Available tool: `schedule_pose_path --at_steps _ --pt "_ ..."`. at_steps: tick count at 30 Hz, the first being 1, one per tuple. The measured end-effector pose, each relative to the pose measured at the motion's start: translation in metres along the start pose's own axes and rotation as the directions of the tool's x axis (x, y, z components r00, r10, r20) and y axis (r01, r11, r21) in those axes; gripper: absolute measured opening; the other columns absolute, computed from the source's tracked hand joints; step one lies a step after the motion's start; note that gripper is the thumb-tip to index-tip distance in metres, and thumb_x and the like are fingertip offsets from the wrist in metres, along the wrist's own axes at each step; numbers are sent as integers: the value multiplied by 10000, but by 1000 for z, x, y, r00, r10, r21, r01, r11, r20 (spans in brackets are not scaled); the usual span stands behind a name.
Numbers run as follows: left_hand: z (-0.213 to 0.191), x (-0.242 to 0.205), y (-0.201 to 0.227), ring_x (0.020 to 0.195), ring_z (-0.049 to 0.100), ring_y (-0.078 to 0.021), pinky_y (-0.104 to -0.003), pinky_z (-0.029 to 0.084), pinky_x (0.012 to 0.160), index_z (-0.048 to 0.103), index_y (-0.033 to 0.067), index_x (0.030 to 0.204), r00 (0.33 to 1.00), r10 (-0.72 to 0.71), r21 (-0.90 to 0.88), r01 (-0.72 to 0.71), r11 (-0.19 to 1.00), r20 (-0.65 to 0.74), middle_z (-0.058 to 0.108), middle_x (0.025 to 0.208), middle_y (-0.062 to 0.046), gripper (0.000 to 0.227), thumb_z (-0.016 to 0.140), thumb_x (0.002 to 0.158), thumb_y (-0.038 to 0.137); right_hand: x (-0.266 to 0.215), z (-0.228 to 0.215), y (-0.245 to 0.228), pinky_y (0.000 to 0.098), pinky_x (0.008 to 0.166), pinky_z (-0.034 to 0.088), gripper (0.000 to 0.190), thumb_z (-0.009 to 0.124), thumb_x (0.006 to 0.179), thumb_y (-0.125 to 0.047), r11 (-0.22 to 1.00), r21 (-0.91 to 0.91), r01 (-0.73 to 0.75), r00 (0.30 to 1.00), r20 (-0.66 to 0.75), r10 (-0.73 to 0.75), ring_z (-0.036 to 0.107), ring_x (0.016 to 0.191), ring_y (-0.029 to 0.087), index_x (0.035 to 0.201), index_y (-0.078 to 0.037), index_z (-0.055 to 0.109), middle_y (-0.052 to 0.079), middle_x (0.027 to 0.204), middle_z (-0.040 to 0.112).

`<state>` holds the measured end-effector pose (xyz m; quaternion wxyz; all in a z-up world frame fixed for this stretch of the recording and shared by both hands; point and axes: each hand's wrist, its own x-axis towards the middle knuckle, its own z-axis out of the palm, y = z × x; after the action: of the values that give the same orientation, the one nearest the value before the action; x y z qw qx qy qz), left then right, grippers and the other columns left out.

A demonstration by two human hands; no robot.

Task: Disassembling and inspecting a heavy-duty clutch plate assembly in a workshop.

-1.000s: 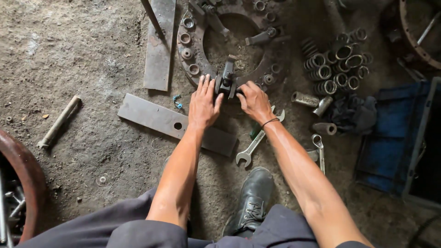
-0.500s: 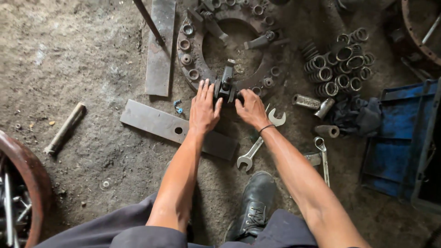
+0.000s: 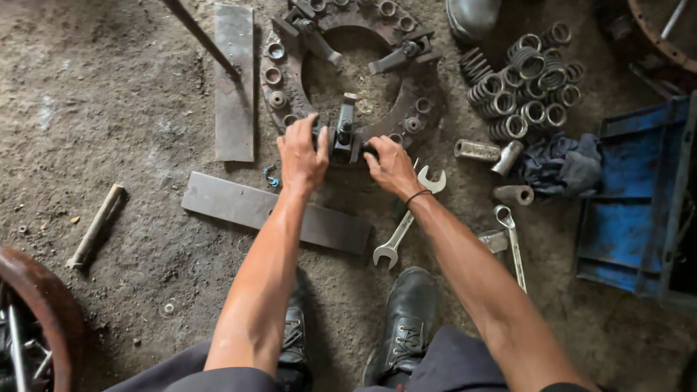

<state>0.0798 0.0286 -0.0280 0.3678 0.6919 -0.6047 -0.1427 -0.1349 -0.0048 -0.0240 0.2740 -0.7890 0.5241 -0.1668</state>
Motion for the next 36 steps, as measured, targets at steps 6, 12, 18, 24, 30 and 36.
schedule_pose_path --at_steps 6,12,18,24,30,36 --pt "3 7 -1 1185 589 -327 -491 417 956 580 92 1363 994 71 -7 -70 997 82 641 1246 -142 422 663 989 269 -4 4 9 475 827 524 192 708 902 -154 997 79 24 999 -48 -21 645 959 412 1053 -37 689 195 983 660" --pt "7 5 7 1199 605 -326 -478 423 997 559 100 1403 989 116 -33 -113 993 96 642 1281 -134 463 674 981 250 -9 5 4 453 842 531 215 715 889 -144 991 133 26 996 -84 -15 656 960 397 1072 -33 693 192 980 659" --pt "3 4 17 1116 627 -431 -496 503 945 532 55 1447 983 24 -86 -8 996 182 658 1310 -206 532 682 987 276 -11 10 8 459 871 528 231 712 891 -134 988 122 95 988 -131 -79 650 996 411 1094 -27 687 203 1014 664" --pt "-1 -4 22 1134 634 -436 -489 506 972 534 53 1454 981 41 -69 -28 997 192 653 1346 -206 556 673 959 263 -9 8 3 460 865 527 237 712 891 -146 990 139 35 993 -114 -19 654 989 409 1096 -30 692 199 1014 670" --pt "-2 -3 24 1109 634 -439 -482 501 981 508 29 1483 976 32 -36 -25 999 216 645 1359 -205 594 669 960 260 -8 12 1 482 846 518 227 718 901 -173 994 103 -25 996 -79 34 640 973 425 1069 -22 690 211 986 655" --pt "-1 -4 25 1165 624 -433 -471 492 1017 509 31 1481 979 55 -32 -50 998 197 637 1387 -199 583 667 970 262 -7 17 -9 509 859 510 225 709 874 -193 991 73 -112 990 -76 118 628 991 438 999 -12 664 213 1000 652"
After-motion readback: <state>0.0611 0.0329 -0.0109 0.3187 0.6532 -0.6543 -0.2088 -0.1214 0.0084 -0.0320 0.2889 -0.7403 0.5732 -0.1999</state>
